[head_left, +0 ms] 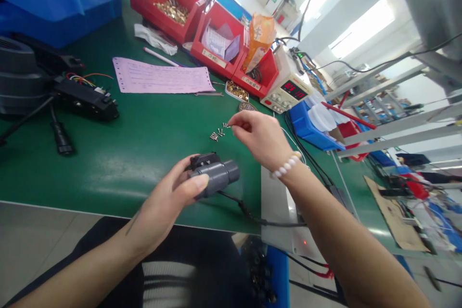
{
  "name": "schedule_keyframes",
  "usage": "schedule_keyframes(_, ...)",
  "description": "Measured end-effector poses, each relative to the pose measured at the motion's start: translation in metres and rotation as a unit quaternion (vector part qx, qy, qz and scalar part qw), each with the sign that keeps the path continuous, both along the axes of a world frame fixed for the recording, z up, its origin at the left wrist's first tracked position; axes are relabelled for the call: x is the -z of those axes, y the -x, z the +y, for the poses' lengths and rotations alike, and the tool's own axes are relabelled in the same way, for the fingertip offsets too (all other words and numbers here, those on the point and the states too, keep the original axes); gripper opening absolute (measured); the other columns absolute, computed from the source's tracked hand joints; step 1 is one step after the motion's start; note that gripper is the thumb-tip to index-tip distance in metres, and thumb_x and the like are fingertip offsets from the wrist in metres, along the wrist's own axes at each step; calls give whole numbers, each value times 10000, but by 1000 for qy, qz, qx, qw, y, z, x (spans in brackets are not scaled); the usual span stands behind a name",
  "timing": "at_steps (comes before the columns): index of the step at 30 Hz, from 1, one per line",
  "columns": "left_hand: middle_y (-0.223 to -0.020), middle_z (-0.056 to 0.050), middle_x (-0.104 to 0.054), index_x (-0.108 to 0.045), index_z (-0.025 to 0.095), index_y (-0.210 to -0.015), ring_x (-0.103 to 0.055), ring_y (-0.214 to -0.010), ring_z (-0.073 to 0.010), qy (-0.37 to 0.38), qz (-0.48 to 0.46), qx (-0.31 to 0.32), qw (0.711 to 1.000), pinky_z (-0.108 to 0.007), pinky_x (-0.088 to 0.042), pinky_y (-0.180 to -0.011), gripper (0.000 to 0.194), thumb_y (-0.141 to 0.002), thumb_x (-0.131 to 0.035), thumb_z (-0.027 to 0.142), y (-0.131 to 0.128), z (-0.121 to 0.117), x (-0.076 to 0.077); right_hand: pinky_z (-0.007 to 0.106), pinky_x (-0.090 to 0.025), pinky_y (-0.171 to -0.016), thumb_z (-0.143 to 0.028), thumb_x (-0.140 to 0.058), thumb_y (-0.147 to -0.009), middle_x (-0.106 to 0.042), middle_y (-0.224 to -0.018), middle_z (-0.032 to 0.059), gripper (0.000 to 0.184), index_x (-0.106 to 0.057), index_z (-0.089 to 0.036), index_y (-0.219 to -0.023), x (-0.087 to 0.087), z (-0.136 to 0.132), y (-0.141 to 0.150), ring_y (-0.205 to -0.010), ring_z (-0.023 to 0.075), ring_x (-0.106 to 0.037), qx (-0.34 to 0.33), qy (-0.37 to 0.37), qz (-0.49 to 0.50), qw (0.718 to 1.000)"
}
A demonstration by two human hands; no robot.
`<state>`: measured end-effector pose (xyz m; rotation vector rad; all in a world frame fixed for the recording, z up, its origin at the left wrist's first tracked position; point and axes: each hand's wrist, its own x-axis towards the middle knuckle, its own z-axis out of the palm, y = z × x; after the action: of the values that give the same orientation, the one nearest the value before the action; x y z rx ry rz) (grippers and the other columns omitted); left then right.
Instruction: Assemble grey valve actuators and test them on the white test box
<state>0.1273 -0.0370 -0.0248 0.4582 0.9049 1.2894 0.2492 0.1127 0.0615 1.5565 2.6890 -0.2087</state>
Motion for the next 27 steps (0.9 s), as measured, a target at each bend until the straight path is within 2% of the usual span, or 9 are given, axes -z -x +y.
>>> schedule_keyframes(1, -1335, -60, -661, -642, 262, -1224, -583, -1268, -304, 14, -23, -11, 1000, -370, -555, -961, 437, -858, -682, 497, 0, 1, -3, 279, -530, -935, -51, -649, -943, -728, -961, 12, 162, -731, -160, -1029, -9, -16, -6, -941, 159, -687, -35, -21, 106, 993)
schedule_keyframes(2, -1302, -60, -677, -680, 258, -1169, -584, -1255, -314, 27, -49, -21, 998, -394, -563, -949, 383, -870, -664, 497, -1, 1, -6, 254, -537, -912, -35, -658, -932, -727, -970, -2, 171, -732, -167, -1013, -15, -32, -12, -932, 143, -685, -79, -36, 203, 975)
schedule_keyframes(4, -1234, -67, -705, -729, 243, -1097, -595, -1210, -314, 44, -95, -36, 994, -406, -570, -931, 339, -865, -675, 484, -3, 3, -13, 211, -532, -901, -13, -641, -932, -720, -994, -2, 183, -729, -161, -993, -20, -65, -22, -955, 118, -673, -129, -53, 297, 945)
schedule_keyframes(6, -1207, -74, -714, -750, 226, -1078, -598, -1179, -297, 44, -121, -39, 991, -373, -572, -909, 325, -860, -684, 458, -7, 3, -22, 195, -523, -908, -6, -631, -930, -711, -1010, 7, 182, -713, -153, -1000, -13, -92, -29, -975, 108, -663, -127, -50, 328, 935)
schedule_keyframes(9, -1132, -85, -736, -769, 204, -1006, -623, -1121, -277, 36, -145, -49, 988, -340, -580, -870, 277, -895, -641, 423, -12, 2, -35, 225, -521, -907, -3, -621, -919, -697, -983, 5, 175, -670, -159, -985, 12, -115, -34, -963, 115, -653, -84, -63, 368, 924)
schedule_keyframes(13, -1093, -74, -741, -767, 205, -979, -644, -1093, -264, 37, -136, -74, 987, -320, -586, -853, 236, -899, -657, 399, -18, -1, -46, 251, -520, -901, 16, -606, -911, -700, -967, 6, 193, -645, -169, -947, 39, -123, -34, -954, 119, -655, -61, -105, 422, 898)
schedule_keyframes(19, -1138, -71, -725, -762, 192, -983, -629, -1136, -287, 29, -126, -69, 989, -397, -564, -958, 232, -930, -597, 347, -25, -1, -51, 291, -544, -865, 1, -633, -906, -717, -962, -3, 198, -645, -195, -936, 48, -126, -34, -922, 137, -665, -45, -119, 440, 889)
schedule_keyframes(23, -1094, -68, -735, -772, 188, -989, -647, -1106, -296, 41, -127, -85, 987, -425, -560, -973, 233, -904, -635, 357, -29, -2, -53, 346, -554, -848, -26, -624, -930, -717, -971, 20, 197, -660, -219, -935, 53, -129, -33, -919, 174, -661, -46, -131, 431, 892)
schedule_keyframes(27, -1107, -61, -732, -760, 188, -1014, -642, -1117, -285, 57, -121, -91, 987, -401, -548, -981, 249, -901, -643, 376, -27, -4, -45, 392, -560, -831, -85, -595, -965, -699, -1006, 70, 154, -684, -212, -965, 52, -130, -37, -939, 218, -631, -66, -119, 363, 922)
